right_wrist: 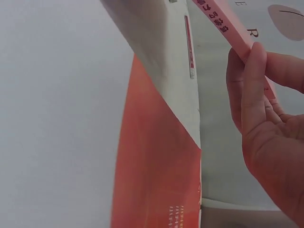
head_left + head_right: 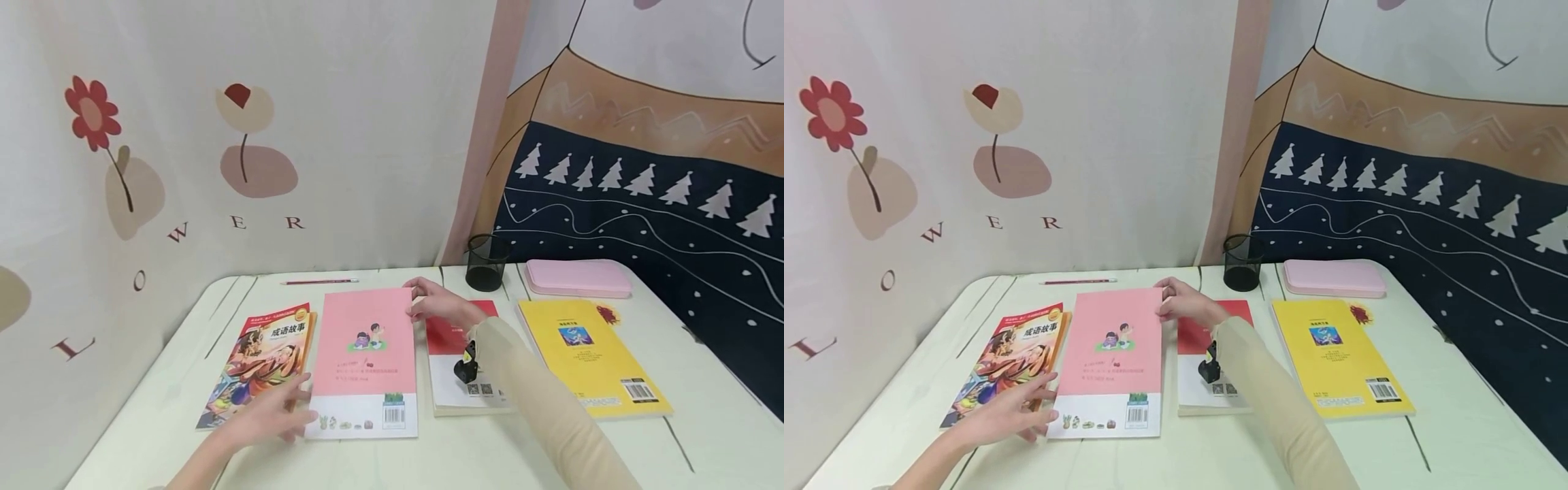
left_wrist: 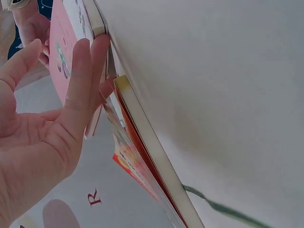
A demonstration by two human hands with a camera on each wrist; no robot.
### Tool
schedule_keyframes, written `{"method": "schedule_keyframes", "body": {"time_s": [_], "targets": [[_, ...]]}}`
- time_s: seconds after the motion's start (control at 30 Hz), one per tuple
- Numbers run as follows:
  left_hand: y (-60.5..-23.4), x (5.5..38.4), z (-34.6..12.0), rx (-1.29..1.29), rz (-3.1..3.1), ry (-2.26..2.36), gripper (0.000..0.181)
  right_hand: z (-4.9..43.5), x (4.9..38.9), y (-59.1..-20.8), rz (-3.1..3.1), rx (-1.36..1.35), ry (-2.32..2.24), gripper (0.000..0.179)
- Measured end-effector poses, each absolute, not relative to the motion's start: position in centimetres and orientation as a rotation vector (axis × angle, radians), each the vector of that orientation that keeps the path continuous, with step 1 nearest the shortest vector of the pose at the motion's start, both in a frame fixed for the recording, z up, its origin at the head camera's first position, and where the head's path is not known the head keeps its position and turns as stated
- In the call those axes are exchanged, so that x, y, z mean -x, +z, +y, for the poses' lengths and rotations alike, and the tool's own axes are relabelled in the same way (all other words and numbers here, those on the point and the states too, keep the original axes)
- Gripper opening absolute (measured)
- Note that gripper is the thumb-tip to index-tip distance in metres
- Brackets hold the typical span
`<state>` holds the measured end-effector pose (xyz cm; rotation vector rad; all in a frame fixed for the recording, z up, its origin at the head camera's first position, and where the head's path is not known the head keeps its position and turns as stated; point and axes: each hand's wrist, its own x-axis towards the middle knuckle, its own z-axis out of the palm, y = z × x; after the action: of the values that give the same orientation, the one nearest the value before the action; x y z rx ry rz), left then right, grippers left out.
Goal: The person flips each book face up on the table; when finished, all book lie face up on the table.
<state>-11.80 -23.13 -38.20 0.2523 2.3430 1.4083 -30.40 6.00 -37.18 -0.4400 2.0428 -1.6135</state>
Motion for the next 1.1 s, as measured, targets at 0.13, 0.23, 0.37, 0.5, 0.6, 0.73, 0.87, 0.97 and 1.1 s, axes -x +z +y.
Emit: {"method": "schedule_keyframes", "body": {"time_s": [0.13, 0.23, 0.37, 0.5, 0.6, 0.73, 0.87, 0.97, 1.1], "targets": [[-38.1, 11.8, -23.2, -0.255, 2.329, 1.404, 0.079, 6.2, 30.3, -37.6, 1.989, 0.423, -1.679, 0.043], [-38.2, 11.8, -23.2, -0.248, 2.327, 1.404, 0.078, 6.3, 30.2, -38.0, 1.967, 0.375, -1.718, 0.044], [-38.5, 11.8, -23.3, -0.216, 2.312, 1.44, 0.075, 6.5, 30.2, -38.6, 1.935, 0.295, -1.778, 0.044], [-38.6, 11.9, -23.4, -0.198, 2.301, 1.511, 0.07, 6.5, 30.2, -39.0, 1.896, 0.223, -1.841, 0.045], [-38.3, 12.0, -23.2, -0.184, 2.305, 1.549, 0.068, 6.4, 30.3, -39.2, 1.875, 0.18, -1.884, 0.046], [-37.8, 12.0, -23.1, -0.149, 2.285, 1.574, 0.07, 6.4, 30.3, -39.3, 1.872, 0.139, -1.916, 0.046], [-37.8, 11.7, -23.3, -0.193, 2.188, 1.631, 0.074, 6.5, 30.4, -39.3, 1.871, 0.103, -1.939, 0.046], [-38.0, 11.7, -23.7, -0.309, 2.044, 1.699, 0.075, 6.5, 30.6, -39.4, 1.864, 0.093, -1.953, 0.045], [-38.1, 11.8, -24.0, -0.422, 1.892, 1.753, 0.075, 6.5, 30.6, -39.4, 1.859, 0.082, -1.96, 0.045]]}}
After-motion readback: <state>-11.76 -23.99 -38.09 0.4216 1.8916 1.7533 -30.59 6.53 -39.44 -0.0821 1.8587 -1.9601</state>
